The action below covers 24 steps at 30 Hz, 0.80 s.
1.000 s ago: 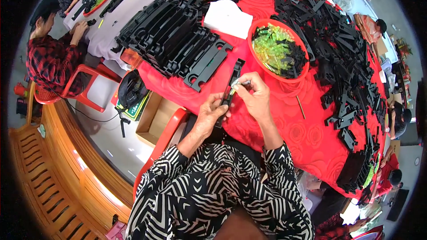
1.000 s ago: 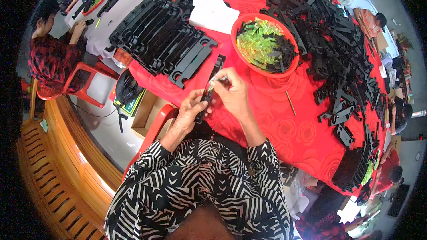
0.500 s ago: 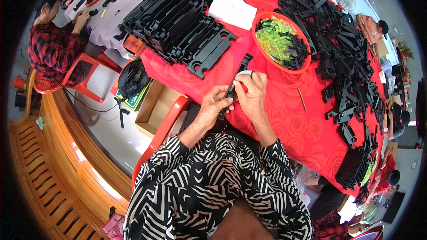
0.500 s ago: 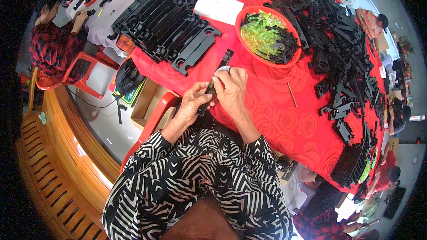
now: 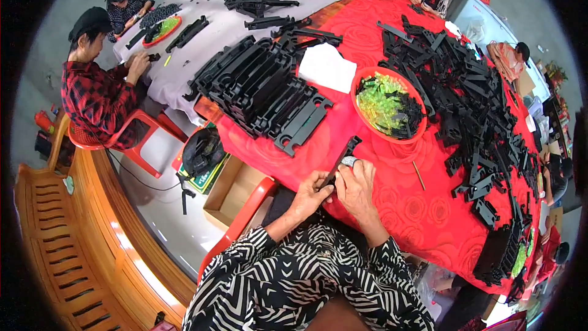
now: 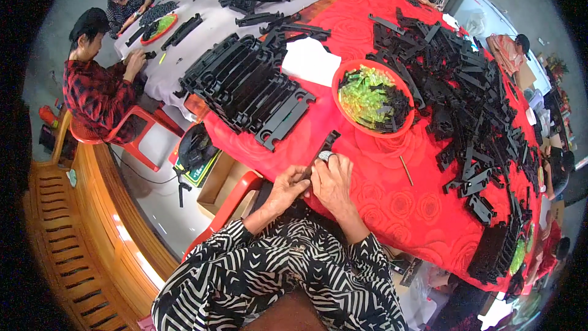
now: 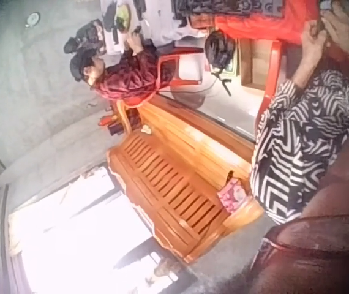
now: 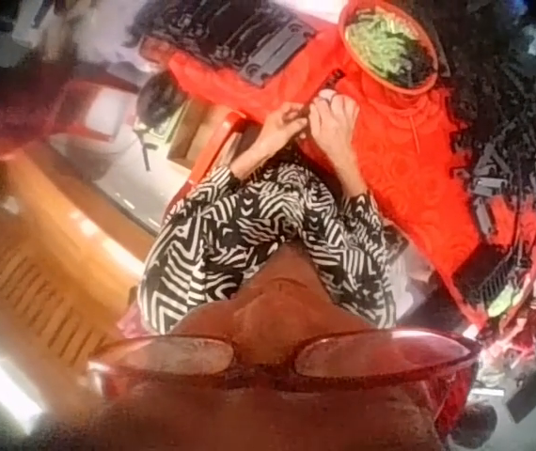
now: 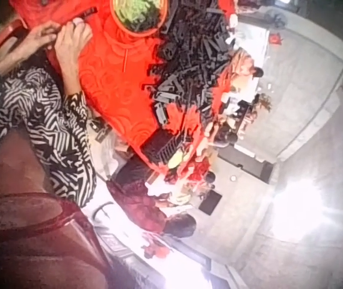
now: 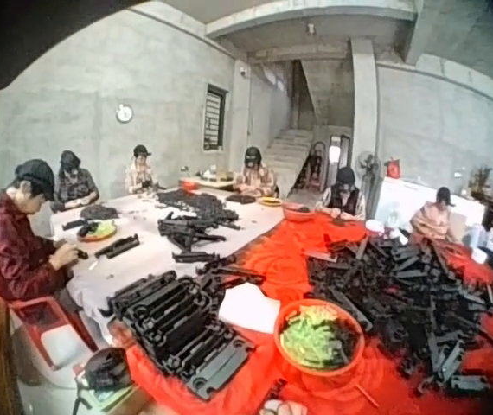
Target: The person assembles components by picking up small pieces from a bowl and inserting them into black plastic frames by hand.
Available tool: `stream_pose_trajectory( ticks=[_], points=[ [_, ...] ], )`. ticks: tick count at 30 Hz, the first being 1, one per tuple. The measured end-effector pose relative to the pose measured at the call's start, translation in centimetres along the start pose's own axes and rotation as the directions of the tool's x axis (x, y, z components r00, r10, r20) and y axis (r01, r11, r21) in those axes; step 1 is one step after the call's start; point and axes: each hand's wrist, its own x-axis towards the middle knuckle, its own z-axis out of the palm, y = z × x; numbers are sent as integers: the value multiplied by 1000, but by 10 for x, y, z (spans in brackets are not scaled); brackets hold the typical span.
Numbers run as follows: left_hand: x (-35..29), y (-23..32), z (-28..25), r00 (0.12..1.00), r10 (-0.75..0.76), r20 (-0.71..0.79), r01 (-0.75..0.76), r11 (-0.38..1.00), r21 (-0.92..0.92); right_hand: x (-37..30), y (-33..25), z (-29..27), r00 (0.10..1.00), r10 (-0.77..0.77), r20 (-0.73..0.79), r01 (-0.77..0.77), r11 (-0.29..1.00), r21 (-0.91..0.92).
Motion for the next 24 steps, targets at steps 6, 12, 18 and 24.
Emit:
stream_pose_trajectory(
  ticks=[6,12,18,24],
  points=[
    [-3,0,1,998,18,65,-16,999,-41,-7,1,-17,967,130,-220,-135,991,-7],
    [-18,17,18,961,-93,260,119,989,-83,-8,43,-22,544,819,182,-280,-27,960],
    [-30,6,34,943,-124,307,114,992,50,-9,43,-27,700,575,424,-136,-477,869],
    [-33,-4,39,974,-47,220,-13,964,264,-8,30,-24,705,560,435,-125,-506,853]
  ],
)
